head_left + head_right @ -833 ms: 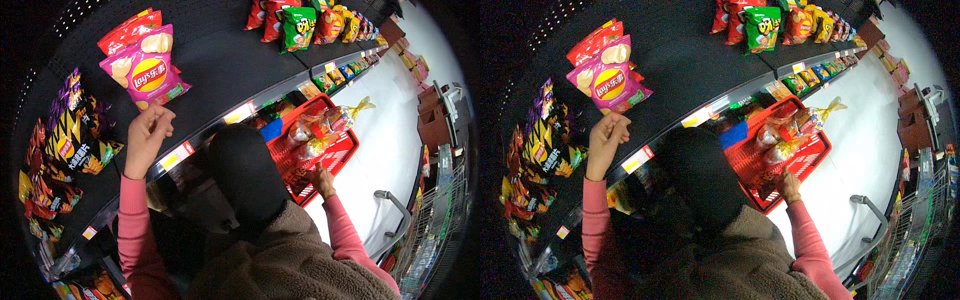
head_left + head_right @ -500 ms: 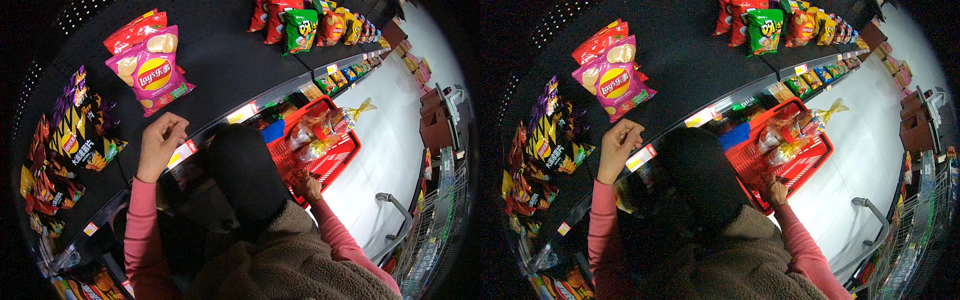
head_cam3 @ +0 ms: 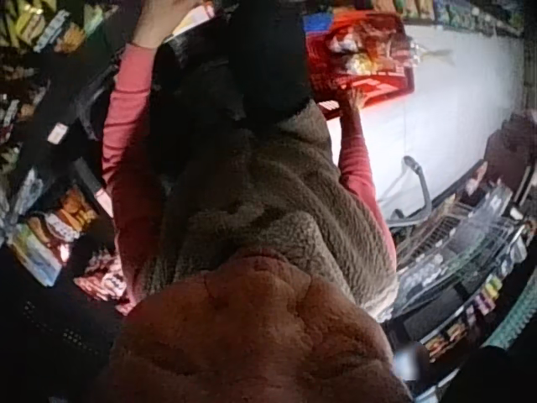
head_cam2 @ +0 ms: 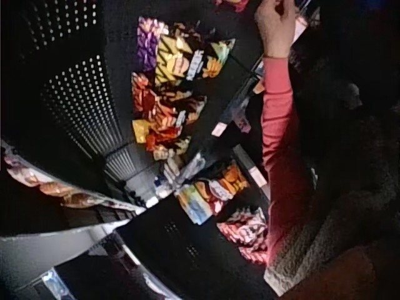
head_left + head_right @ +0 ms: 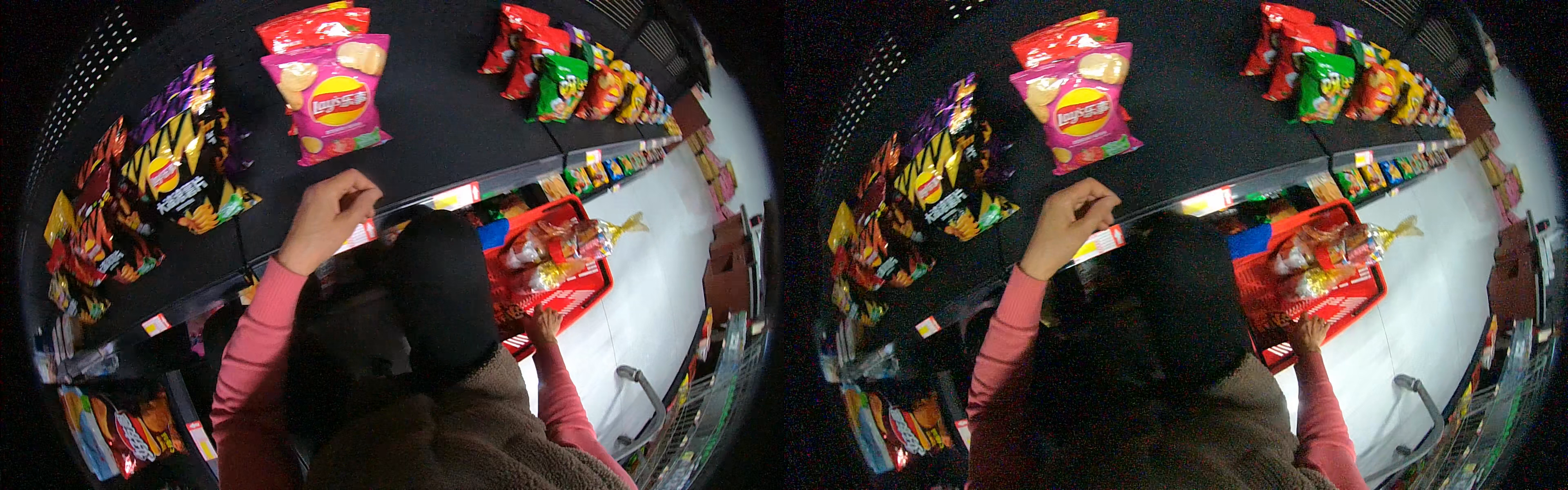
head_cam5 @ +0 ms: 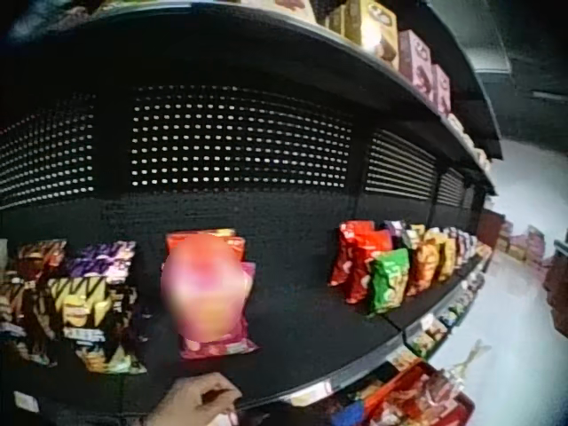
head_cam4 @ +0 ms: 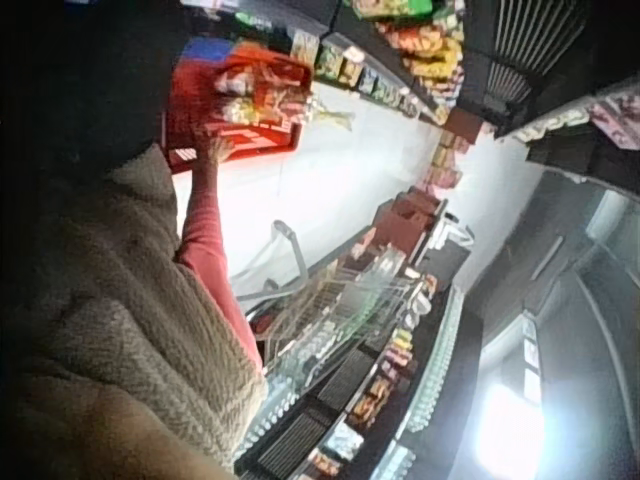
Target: The person restocks a supermarket shelf with various snack items, including chips and bread. They remove items from a red basket, wipe the shelf with a blue cloth, and arrange the products neatly.
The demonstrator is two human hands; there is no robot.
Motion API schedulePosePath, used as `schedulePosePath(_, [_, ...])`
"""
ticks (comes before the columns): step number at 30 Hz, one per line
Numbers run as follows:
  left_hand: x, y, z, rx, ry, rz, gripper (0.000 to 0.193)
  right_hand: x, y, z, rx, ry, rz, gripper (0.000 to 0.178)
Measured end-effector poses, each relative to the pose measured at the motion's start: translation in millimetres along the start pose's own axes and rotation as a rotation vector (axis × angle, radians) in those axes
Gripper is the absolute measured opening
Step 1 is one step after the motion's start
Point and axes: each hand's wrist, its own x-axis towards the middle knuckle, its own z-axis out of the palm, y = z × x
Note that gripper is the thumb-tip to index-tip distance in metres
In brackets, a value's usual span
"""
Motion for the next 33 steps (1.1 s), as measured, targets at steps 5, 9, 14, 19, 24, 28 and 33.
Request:
schedulePosePath(5, [-0.9,0.5,5.4,0.028,-0.014,0.033,0.012,8.9,-2.1,-5.1,0.145,-0.02,0.033,0.06])
schedulePosePath(9, [-1.9,-0.5,9.9,-0.007,-0.01,-0.007,0.015,21.4,16.3,9.2,0.372,0.072,-0.021,0.056])
schedulePosePath(14, [-2.8,-4.2,11.9,-0.012,0.02,0.069,0.018,54.9,31.9,58.2,1.189,0.121,0.071,0.049])
schedulePosePath(19, [-4.1,-6.8,11.1,0.048,0.003,0.086,0.014,57.7,20.3,96.2,1.734,0.09,0.345,0.066])
schedulePosePath(24, [-2.6,-7.1,1.9,0.065,0.057,0.14,0.017,40.5,5.4,80.0,1.366,-0.012,0.226,0.026])
schedulePosePath(28, [-2.4,-6.1,-1.7,0.044,0.044,0.127,0.015,20.1,-20.5,44.2,1.216,-0.103,0.279,0.017])
schedulePosePath(33, [-3.0,-5.8,-2.9,0.078,0.069,0.135,0.016,4.3,-40.2,2.0,0.677,-0.259,0.171,0.032])
